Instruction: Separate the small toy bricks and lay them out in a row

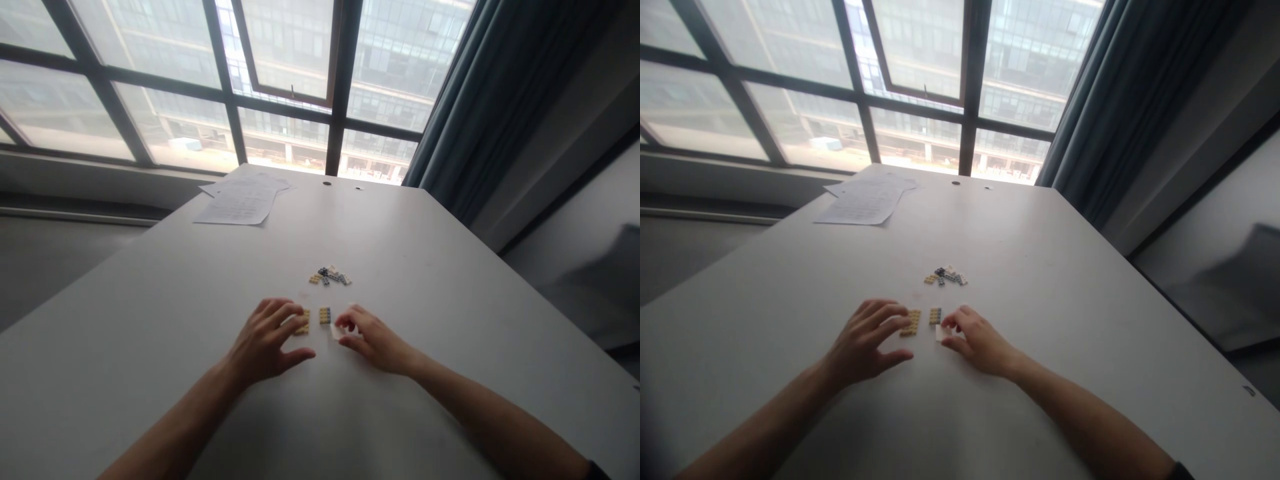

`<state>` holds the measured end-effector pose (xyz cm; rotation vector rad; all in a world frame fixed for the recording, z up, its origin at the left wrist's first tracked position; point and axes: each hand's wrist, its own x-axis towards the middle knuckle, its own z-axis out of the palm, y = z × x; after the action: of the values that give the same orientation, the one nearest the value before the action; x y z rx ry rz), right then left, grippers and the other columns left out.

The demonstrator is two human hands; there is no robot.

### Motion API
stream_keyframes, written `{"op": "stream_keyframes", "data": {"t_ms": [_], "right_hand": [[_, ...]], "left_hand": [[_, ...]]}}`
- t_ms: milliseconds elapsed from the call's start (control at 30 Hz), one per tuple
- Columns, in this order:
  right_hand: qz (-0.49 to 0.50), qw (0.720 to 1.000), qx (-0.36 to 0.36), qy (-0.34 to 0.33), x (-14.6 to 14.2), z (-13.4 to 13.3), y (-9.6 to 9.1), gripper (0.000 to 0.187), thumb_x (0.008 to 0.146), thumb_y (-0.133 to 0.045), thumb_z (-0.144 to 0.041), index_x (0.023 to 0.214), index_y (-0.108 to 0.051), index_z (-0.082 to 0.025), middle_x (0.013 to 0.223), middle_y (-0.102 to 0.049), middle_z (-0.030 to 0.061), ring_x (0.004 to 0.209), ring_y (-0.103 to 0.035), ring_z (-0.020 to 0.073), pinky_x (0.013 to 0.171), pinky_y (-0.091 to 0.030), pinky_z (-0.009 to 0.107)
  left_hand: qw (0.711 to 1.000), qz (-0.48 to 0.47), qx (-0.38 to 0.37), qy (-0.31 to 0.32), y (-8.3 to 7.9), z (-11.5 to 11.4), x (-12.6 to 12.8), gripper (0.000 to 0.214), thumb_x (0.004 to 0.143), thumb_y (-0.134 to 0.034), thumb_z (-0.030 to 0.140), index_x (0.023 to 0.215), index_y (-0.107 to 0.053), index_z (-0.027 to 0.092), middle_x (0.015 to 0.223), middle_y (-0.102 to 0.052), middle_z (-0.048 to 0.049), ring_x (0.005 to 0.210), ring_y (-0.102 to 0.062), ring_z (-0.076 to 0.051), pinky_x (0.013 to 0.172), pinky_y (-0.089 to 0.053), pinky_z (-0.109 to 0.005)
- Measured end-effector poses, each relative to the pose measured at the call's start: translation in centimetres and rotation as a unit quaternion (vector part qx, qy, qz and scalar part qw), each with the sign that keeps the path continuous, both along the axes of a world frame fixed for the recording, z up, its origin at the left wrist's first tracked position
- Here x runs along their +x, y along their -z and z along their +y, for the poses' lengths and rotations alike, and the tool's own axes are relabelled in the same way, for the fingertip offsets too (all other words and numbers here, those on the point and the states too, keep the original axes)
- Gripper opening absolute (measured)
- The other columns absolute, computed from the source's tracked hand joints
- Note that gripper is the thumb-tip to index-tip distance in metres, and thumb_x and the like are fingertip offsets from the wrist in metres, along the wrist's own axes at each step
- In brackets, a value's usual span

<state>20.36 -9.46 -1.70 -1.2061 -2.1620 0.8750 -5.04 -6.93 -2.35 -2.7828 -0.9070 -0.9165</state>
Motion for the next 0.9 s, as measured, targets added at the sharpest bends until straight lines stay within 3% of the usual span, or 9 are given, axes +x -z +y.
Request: {"op": "stream_keyframes", "data": {"t_ms": [100,200,333,467,567,900], "right_hand": [[-0.150,0.982,0.115,0.004,-1.1,-0.9,0.6,0.021,0.088,-0.058,-0.030,0.106,-0.058,-0.018,0.106,-0.059,0.0097,0.103,-0.052,0.0240,0.094,-0.042,0.041],[-0.200,0.969,0.144,0.009,-1.5,-1.1,1.1,0.025,0.088,-0.058,-0.032,0.109,-0.057,-0.018,0.107,-0.060,0.0097,0.104,-0.052,0.0247,0.094,-0.043,0.042],[-0.177,0.970,0.163,0.015,-0.5,-1.2,1.2,0.035,0.086,-0.061,-0.036,0.116,-0.056,-0.019,0.109,-0.061,0.0094,0.104,-0.052,0.0245,0.094,-0.044,0.041],[-0.121,0.972,0.203,0.001,0.7,-1.7,1.8,0.015,0.089,-0.056,-0.025,0.102,-0.062,-0.020,0.102,-0.065,0.0057,0.096,-0.055,0.0203,0.089,-0.045,0.035],[-0.096,0.965,0.243,-0.015,0.7,-1.9,2.3,0.013,0.091,-0.052,-0.020,0.093,-0.064,-0.020,0.095,-0.068,0.0039,0.088,-0.056,0.0176,0.085,-0.046,0.032],[-0.141,0.943,0.302,-0.003,-0.2,-1.8,3.1,0.013,0.092,-0.052,-0.019,0.091,-0.065,-0.020,0.088,-0.070,0.0034,0.082,-0.057,0.0168,0.081,-0.043,0.031]], "left_hand": [[0.995,0.050,0.034,0.074,0.1,-1.1,0.5,0.044,0.081,-0.055,0.061,0.094,-0.062,0.019,0.090,-0.065,-0.0073,0.083,-0.057,-0.022,0.075,-0.043,-0.037],[0.990,0.062,0.041,0.122,0.1,-1.9,1.3,0.050,0.083,-0.051,0.062,0.100,-0.061,0.016,0.090,-0.065,-0.0086,0.080,-0.057,-0.022,0.073,-0.043,-0.037],[0.988,0.086,0.000,0.131,0.0,-2.3,2.0,0.057,0.082,-0.049,0.065,0.109,-0.059,0.016,0.098,-0.066,-0.0099,0.083,-0.058,-0.023,0.076,-0.044,-0.038],[0.986,0.105,-0.041,0.127,0.0,-2.3,2.1,0.060,0.081,-0.049,0.066,0.113,-0.059,0.017,0.106,-0.066,-0.0104,0.086,-0.057,-0.024,0.079,-0.043,-0.039],[0.984,0.111,-0.063,0.128,0.0,-2.2,2.2,0.059,0.081,-0.050,0.066,0.114,-0.059,0.017,0.105,-0.066,-0.0100,0.086,-0.057,-0.024,0.079,-0.043,-0.040],[0.986,0.104,-0.066,0.115,0.1,-2.1,2.0,0.053,0.084,-0.050,0.062,0.112,-0.059,0.018,0.105,-0.066,-0.0099,0.087,-0.057,-0.023,0.081,-0.041,-0.039]]}}
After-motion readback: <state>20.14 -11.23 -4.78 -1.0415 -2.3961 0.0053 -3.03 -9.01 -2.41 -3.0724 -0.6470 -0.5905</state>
